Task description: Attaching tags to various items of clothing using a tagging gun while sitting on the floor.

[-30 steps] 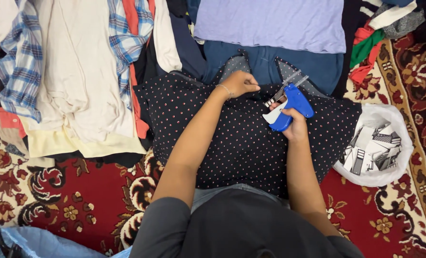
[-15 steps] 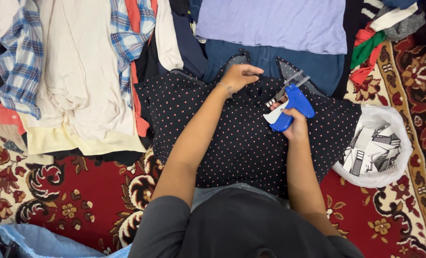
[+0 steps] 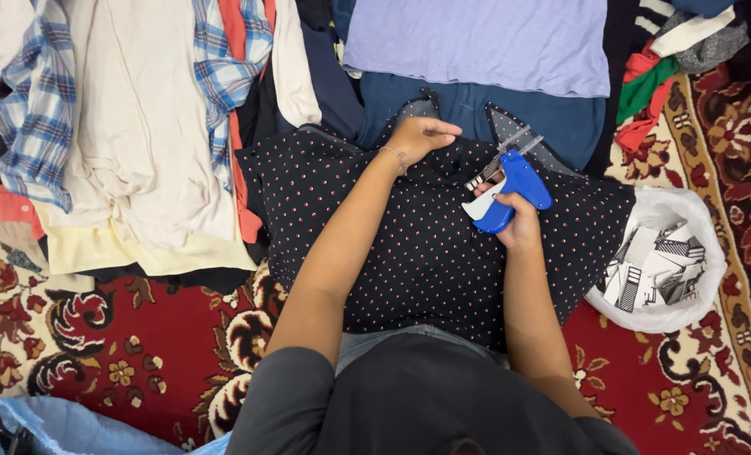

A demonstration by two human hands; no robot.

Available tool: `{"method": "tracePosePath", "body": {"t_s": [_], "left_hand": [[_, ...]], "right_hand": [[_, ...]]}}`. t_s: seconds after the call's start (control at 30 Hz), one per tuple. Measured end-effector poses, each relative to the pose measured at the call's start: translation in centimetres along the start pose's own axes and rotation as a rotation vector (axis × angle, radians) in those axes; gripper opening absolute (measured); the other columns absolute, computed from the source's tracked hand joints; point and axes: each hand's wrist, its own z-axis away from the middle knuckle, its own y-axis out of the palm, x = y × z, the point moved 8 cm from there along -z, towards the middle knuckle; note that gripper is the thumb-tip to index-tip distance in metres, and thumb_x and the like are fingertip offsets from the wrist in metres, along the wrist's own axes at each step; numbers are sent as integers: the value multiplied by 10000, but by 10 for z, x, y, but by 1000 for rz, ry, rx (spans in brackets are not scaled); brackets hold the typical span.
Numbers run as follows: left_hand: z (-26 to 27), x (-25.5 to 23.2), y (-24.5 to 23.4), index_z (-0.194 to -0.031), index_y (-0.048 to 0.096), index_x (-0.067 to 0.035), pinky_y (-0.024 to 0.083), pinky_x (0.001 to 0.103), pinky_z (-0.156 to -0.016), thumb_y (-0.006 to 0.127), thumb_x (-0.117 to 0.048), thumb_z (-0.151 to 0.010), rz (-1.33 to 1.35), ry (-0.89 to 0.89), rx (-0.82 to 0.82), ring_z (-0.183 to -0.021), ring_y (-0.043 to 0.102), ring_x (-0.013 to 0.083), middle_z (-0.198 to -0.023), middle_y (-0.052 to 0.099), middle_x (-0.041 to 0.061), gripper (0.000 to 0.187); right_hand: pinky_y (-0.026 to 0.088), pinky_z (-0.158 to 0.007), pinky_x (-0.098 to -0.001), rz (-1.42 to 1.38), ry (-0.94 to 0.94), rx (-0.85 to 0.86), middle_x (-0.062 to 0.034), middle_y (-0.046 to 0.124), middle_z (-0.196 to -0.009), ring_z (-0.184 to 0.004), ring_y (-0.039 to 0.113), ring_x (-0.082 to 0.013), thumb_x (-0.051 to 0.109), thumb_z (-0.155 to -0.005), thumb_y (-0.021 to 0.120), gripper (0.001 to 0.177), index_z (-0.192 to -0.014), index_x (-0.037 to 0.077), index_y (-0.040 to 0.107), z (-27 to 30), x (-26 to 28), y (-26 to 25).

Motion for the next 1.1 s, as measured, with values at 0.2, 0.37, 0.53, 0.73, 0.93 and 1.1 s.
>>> {"method": "tracePosePath", "body": {"t_s": [0.2, 0.37, 0.53, 0.73, 0.93, 1.1], "left_hand": [[-7, 5, -8, -971, 837, -339, 590, 229, -831, 813, -236, -796, -165, 7, -105, -883, 760, 115, -884, 800, -43, 205], [-1, -6, -13, -964, 833, -339, 592, 254, -865, 829, -268, -777, -174, 14, -165, -907, 764, 124, -891, 801, -58, 200], [-15, 1, -26, -975, 824, -350, 593, 275, -881, 803, -297, -795, -110, 29, -280, -875, 760, 97, -861, 790, -95, 189], [-53, 22, -10, -934, 799, -335, 602, 298, -872, 839, -288, -746, -380, 123, -315, -870, 772, 125, -807, 790, -108, 197], [-93, 40, 18, -877, 780, -372, 602, 295, -848, 822, -311, -804, -554, 334, -353, -852, 747, 146, -810, 742, -96, 104], [-69, -3, -31, -949, 710, -156, 609, 400, -843, 895, -288, -757, -185, 298, -726, -923, 742, 276, -954, 786, 28, 298]], "right_hand": [[549, -901, -398, 3, -25, 2, -41, 613, -938, -897, 660, -219, 3, -738, 704, 351, -1074, 55, 617, 8, 5, 10], [552, -910, -408, 0, -11, 15, -64, 631, -976, -914, 672, -238, 10, -749, 697, 365, -1104, 42, 616, -4, -3, -6], [559, -892, -385, 7, 14, 14, -65, 651, -1004, -920, 683, -234, 14, -750, 692, 376, -1119, 45, 627, -10, -9, -16], [554, -922, -438, 32, 13, 10, -103, 649, -1029, -945, 675, -263, 28, -749, 714, 412, -1151, 35, 623, -28, -20, -36], [555, -907, -464, 85, 57, -39, -97, 631, -1064, -975, 669, -285, 82, -764, 741, 484, -1227, 55, 602, -37, -24, -45], [547, -908, -496, 101, 87, -42, -142, 613, -1082, -992, 649, -299, 58, -758, 759, 497, -1223, 34, 587, -37, -22, -34]]}}
